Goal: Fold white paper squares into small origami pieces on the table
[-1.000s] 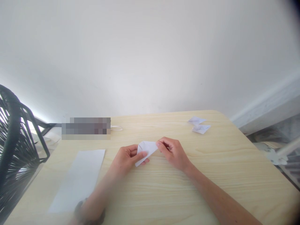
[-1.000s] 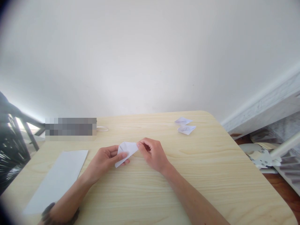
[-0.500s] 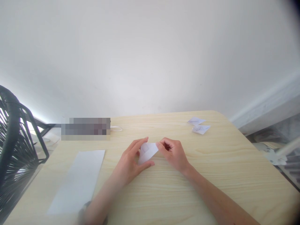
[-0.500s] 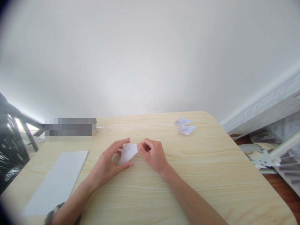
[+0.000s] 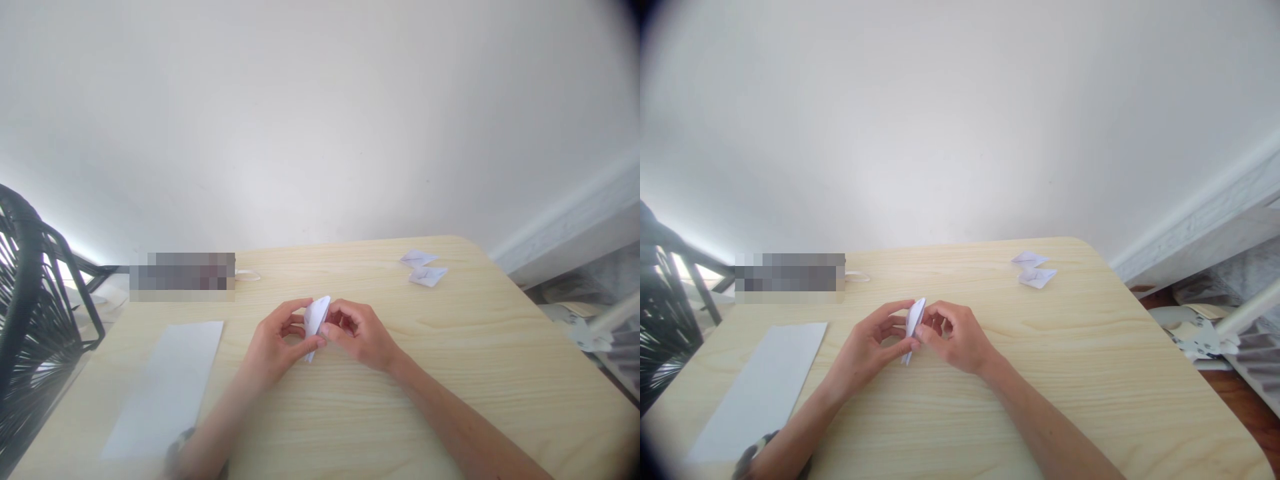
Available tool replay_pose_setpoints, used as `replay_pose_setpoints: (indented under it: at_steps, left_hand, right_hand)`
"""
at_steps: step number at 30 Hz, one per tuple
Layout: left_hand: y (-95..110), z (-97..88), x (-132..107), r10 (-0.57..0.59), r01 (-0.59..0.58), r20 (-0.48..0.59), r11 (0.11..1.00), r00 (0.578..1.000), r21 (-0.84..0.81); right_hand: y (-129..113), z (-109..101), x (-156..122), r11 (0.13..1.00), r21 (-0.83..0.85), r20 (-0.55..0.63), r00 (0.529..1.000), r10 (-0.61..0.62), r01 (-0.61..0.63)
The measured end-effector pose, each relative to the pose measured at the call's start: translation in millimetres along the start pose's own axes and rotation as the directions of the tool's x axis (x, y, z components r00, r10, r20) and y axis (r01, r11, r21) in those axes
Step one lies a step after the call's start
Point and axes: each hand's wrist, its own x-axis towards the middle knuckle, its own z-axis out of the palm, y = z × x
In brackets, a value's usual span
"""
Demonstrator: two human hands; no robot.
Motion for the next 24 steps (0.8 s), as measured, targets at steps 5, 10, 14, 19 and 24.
replay_pose_setpoints:
  at_steps: [5, 10, 14, 19, 24]
  left_hand:
    - [-4.6, 1.7, -0.7, 0.13, -0.127, -0.054, 0.99, 0.99, 0.065]
    - [-1.8, 5.4, -3.7, 0.194, -0.194, 0.004, 0.981, 0.981, -0.001]
    - [4.9, 6.8, -5.1, 0.064, -0.062, 0.013, 0.988, 0.998, -0.142]
    - [7.2, 4.9, -3.1, -0.107, 0.117, 0.048, 0.92, 0.993, -0.375]
    - [15.3, 3.2, -2.1, -0.131, 0.178, 0.15, 0.912, 0.98, -0.37]
  right_hand:
    - [1.1, 3.8, 0.0, 0.996, -0.089, -0.073, 0.997, 0.003, -0.01]
    - [12.3, 7.9, -1.5, 0.965, -0.254, -0.135, 0.99, 0.032, -0.066]
    - [16.2, 7.6, -2.1, 0.947, -0.322, -0.174, 0.983, -0.054, -0.005]
    - [8.2, 8.7, -1.7, 0.821, -0.517, -0.162, 0.915, -0.37, 0.241]
    - [3.7, 13.4, -2.5, 0.696, -0.631, -0.078, 0.865, -0.496, 0.343]
